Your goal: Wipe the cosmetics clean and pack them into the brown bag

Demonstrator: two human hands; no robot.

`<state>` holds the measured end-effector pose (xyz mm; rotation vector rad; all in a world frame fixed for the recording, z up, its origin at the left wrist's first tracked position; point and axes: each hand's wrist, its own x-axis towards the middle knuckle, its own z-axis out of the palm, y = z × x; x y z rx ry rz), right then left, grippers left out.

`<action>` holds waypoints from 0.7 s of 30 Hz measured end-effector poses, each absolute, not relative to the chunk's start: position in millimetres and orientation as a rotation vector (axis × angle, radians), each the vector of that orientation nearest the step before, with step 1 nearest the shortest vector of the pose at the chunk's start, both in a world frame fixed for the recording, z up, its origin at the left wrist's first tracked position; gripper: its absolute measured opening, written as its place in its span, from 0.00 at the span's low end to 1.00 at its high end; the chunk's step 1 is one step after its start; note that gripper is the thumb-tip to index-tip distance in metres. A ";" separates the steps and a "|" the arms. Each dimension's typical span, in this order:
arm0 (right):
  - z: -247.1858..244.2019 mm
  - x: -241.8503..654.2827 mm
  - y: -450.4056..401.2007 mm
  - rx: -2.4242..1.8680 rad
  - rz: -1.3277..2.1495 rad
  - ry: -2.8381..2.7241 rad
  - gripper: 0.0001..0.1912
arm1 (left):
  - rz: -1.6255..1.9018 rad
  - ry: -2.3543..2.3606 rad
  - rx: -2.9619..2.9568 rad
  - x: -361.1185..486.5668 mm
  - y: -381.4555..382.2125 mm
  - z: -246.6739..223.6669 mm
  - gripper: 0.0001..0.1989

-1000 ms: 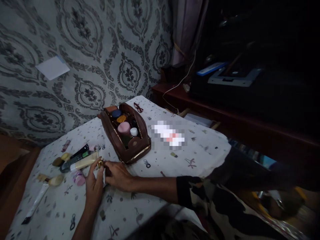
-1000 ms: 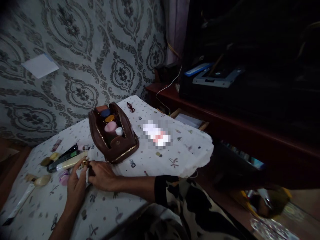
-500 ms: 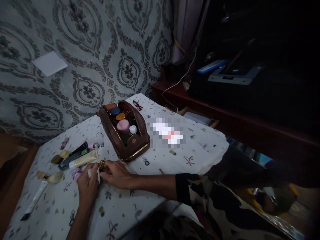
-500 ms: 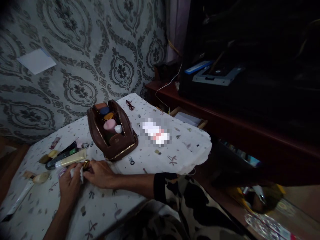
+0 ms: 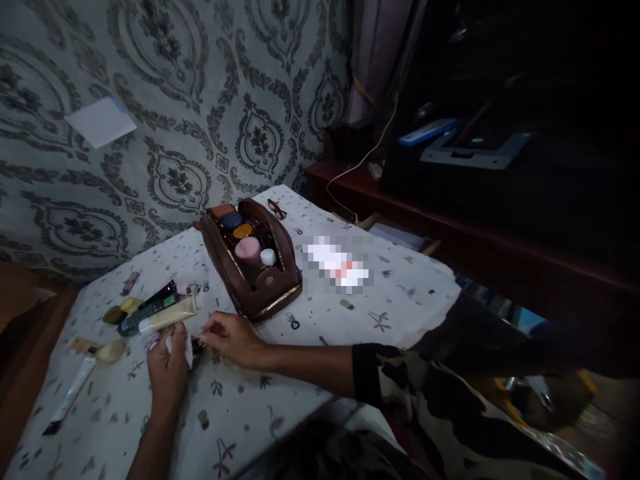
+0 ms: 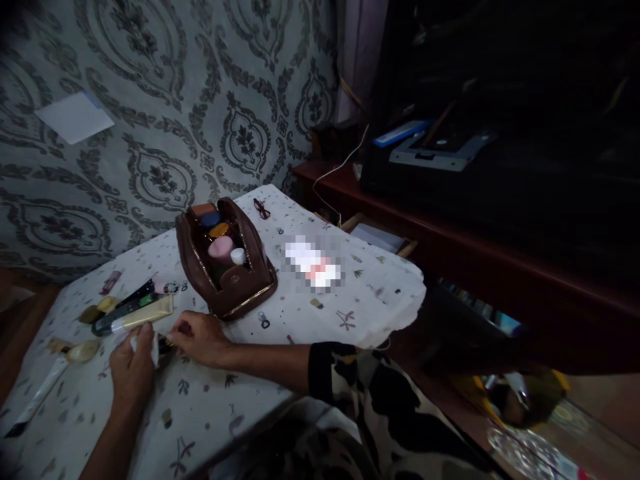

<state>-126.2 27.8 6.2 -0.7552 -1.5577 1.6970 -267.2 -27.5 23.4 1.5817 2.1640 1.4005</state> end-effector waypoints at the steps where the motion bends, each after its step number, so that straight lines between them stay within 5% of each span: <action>1: 6.4 -126.2 27.5 -0.748 1.711 -1.545 0.06 | 1.408 2.153 1.559 -267.6 -27.1 24.0 0.21; 12: -0.1 -130.5 27.4 -0.696 1.837 -1.433 0.05 | 0.918 1.820 1.765 -273.9 -28.7 37.7 0.21; 21: 6.3 -124.2 25.3 -0.667 1.711 -1.597 0.05 | 1.012 1.983 1.830 -278.2 -31.9 26.4 0.22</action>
